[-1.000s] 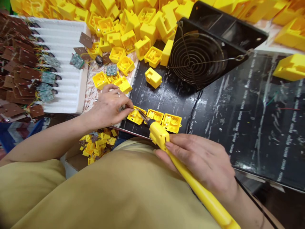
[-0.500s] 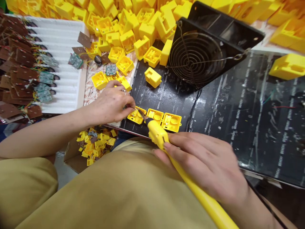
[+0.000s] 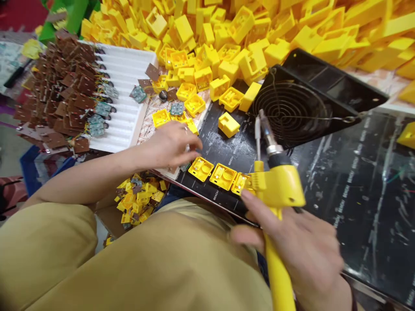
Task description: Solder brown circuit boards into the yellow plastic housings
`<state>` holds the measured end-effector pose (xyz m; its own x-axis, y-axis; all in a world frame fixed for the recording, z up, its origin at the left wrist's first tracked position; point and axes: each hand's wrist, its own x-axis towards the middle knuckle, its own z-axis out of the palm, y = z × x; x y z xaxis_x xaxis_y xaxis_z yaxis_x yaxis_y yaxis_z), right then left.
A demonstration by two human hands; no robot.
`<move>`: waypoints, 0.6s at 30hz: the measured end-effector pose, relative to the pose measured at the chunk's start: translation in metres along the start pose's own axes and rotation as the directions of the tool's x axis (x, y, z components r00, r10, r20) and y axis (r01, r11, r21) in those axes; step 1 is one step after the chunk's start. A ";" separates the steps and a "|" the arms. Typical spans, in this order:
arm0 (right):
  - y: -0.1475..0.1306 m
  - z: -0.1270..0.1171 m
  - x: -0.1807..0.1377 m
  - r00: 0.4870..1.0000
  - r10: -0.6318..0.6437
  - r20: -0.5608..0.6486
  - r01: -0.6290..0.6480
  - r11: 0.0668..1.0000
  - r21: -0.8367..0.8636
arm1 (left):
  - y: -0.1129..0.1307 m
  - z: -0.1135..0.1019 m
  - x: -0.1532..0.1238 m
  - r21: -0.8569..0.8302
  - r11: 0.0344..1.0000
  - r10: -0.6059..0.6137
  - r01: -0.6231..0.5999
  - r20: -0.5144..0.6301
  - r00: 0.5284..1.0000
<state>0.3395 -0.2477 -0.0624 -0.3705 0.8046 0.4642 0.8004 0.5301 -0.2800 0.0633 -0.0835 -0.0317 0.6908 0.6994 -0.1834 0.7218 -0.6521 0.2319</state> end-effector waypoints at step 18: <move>0.012 0.069 0.026 0.998 -0.066 -0.015 0.066 0.997 0.025 | -0.048 -0.081 -0.020 -0.015 0.998 -0.063 0.062 -0.074 0.995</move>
<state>0.3071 -0.2020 -0.1123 -0.4152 0.7637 0.4943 0.7623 0.5886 -0.2691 0.0111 -0.0424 0.0380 0.6391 0.7587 -0.1262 0.7624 -0.6033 0.2341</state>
